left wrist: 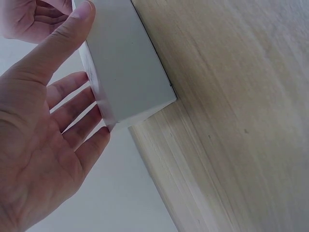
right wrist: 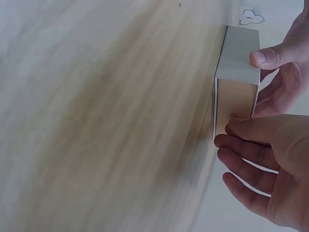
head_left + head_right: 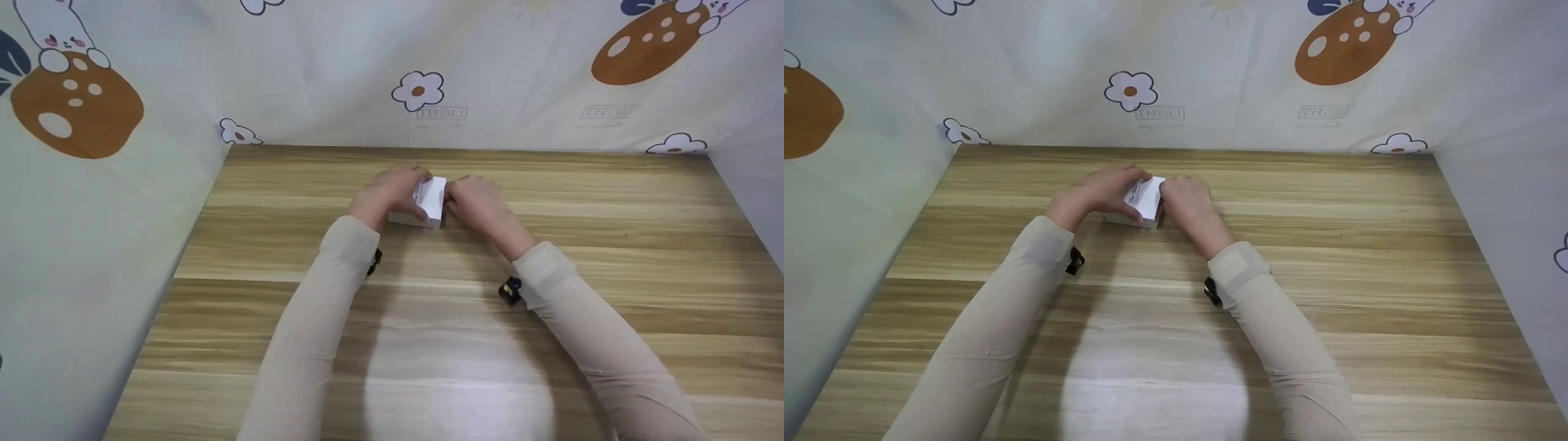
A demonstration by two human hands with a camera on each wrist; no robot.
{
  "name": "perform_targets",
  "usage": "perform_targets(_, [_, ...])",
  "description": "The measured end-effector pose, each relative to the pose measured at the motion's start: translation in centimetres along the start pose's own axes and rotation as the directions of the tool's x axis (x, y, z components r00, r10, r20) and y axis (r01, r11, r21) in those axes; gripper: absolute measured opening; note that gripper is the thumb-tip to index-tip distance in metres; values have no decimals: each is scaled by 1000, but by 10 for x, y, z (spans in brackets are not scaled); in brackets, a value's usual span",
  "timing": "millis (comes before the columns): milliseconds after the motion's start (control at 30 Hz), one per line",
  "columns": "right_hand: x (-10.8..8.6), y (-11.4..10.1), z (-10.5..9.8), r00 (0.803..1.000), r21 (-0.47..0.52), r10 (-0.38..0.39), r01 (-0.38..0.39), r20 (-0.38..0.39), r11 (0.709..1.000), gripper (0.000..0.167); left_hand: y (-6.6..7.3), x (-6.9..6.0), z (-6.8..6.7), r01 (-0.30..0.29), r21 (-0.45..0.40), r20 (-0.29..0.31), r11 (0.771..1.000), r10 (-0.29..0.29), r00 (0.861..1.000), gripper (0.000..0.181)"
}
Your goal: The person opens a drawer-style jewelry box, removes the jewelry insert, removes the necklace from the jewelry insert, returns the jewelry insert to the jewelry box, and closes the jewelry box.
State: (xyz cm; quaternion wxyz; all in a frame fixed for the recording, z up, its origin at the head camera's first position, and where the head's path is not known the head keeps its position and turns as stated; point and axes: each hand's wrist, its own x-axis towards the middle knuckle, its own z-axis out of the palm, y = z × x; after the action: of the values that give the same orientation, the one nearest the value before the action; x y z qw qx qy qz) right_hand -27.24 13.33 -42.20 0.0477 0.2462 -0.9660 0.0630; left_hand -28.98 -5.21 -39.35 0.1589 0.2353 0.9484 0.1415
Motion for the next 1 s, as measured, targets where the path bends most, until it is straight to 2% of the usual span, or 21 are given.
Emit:
perform_targets(533, [0,1,0,1000,12,1,-1,4,1000,13,-1,2,2,23,-25,10,999,-22,1000,81])
perform_targets(833, [-1,-1,-2,1000,-24,1,0,16,1000,11,0,1,-1,-4,26,14,1000,4,1000,82])
perform_targets(1000, [0,-1,-2,1000,-29,3,-2,26,1000,13,0,1,0,-3,24,14,1000,2,1000,82])
